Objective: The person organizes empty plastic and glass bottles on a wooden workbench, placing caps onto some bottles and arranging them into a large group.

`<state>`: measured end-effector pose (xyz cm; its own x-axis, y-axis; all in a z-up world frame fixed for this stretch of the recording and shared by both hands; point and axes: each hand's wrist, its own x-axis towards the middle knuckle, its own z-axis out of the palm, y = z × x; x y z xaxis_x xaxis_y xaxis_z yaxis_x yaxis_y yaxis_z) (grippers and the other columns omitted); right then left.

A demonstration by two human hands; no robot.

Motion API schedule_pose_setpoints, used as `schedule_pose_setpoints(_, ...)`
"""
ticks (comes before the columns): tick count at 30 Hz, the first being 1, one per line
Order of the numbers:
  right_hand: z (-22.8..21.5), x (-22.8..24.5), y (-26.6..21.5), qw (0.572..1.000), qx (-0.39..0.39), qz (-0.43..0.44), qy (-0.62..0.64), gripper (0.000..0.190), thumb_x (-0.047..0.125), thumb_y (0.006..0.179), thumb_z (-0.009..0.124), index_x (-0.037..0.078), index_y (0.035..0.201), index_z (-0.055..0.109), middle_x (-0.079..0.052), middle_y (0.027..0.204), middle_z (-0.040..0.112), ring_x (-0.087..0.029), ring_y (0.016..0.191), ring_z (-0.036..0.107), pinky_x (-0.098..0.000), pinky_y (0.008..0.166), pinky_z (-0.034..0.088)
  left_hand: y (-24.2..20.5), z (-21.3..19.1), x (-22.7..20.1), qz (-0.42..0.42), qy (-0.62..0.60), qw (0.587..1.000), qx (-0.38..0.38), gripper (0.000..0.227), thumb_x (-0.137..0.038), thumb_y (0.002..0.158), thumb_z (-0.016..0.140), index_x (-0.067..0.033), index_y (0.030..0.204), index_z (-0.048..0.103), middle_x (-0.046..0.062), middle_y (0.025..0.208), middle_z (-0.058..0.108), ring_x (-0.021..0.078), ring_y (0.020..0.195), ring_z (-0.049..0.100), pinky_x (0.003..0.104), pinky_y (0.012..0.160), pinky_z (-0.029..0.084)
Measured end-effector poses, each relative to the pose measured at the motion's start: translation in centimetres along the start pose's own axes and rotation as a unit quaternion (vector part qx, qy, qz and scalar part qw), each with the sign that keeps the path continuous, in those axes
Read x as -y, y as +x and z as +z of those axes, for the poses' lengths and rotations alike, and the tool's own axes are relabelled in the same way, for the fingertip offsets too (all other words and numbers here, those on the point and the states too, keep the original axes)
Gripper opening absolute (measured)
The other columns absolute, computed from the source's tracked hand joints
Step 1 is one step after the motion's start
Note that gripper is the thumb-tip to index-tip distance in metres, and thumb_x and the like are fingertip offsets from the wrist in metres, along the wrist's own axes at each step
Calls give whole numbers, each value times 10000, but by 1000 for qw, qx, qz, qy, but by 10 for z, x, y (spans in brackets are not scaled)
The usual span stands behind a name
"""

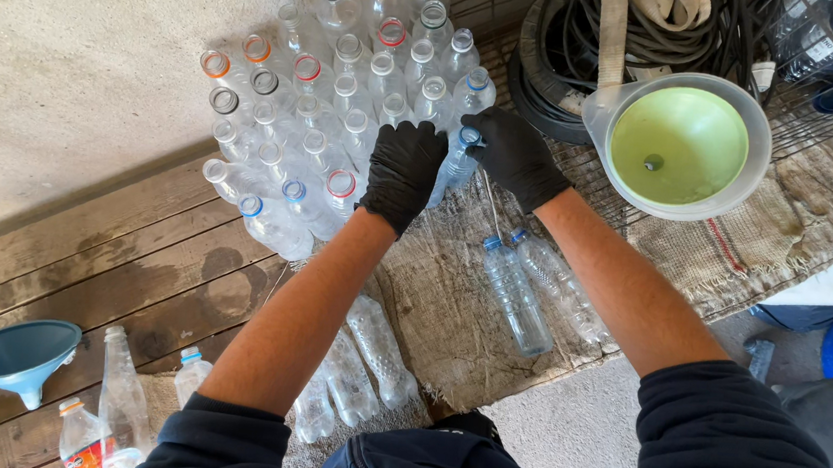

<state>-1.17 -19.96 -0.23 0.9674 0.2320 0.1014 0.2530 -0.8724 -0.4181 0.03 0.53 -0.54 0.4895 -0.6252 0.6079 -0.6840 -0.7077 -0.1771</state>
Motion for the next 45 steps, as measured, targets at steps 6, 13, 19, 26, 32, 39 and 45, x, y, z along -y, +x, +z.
schedule_pose_setpoints(6, -26, 13, -21, 999, -15, 30, 40, 567, 155, 912, 800, 108, 1437, 590, -165, 1127, 681, -352, 1013, 715, -488, 798, 619, -6, -136, 48, -188, -142, 968, -83, 531, -343, 816, 898, -87, 1227, 682, 144, 935, 698, 354, 808, 682, 447, 755, 504)
schedule_pose_setpoints(13, -23, -9, -71, 990, -6, 129, 49, 397, 219, 849, 833, 129, 1224, 737, -159, 1020, 757, -390, 998, 727, -515, 842, 585, -128, -184, 83, -287, -82, 935, -194, 201, -9, 1005, 668, -31, 1174, 775, 115, 840, 689, 337, 709, 685, 382, 703, 575)
schedule_pose_setpoints(19, -15, -5, -93, 982, 41, 155, 99, 349, 208, 868, 789, 140, 1208, 754, -148, 1024, 780, -401, 1002, 727, -533, 864, 577, -158, -156, -4, -321, -196, 925, -57, 31, -113, 906, 743, -137, 911, 762, 76, 649, 696, 305, 605, 694, 375, 544, 546)
schedule_pose_setpoints(26, 63, -59, -103, 969, 172, 160, -71, 426, 444, 867, 763, 198, 1212, 726, -82, 1103, 788, -319, 1101, 734, -495, 935, 592, -75, -91, -32, -163, -103, 981, -3, 172, -296, 860, 776, -249, 1018, 727, 8, 748, 638, 260, 640, 680, 405, 524, 547)
schedule_pose_setpoints(32, 159, -95, -117, 957, 176, 190, -133, 261, 311, 867, 686, 123, 1028, 766, -127, 954, 783, -357, 988, 763, -494, 811, 616, 4, -62, -21, -144, -81, 985, 52, 318, -171, 697, 894, -101, 864, 633, 116, 918, 630, 347, 610, 642, 461, 457, 531)
schedule_pose_setpoints(39, 149, -61, -113, 945, 170, 204, -193, 224, 180, 875, 588, 96, 868, 795, -140, 827, 785, -360, 885, 779, -512, 676, 633, 2, -40, -21, -114, -20, 991, 71, 247, -68, 715, 858, -82, 657, 618, 88, 789, 568, 292, 523, 591, 381, 409, 475)
schedule_pose_setpoints(45, 180, -83, -117, 942, 127, 156, -269, 162, 130, 820, 637, 92, 797, 793, -165, 748, 757, -381, 749, 767, -588, 506, 568, -5, -25, -15, -84, 20, 996, -2, 256, -35, 726, 775, -126, 652, 548, 48, 729, 498, 256, 510, 515, 367, 403, 399)
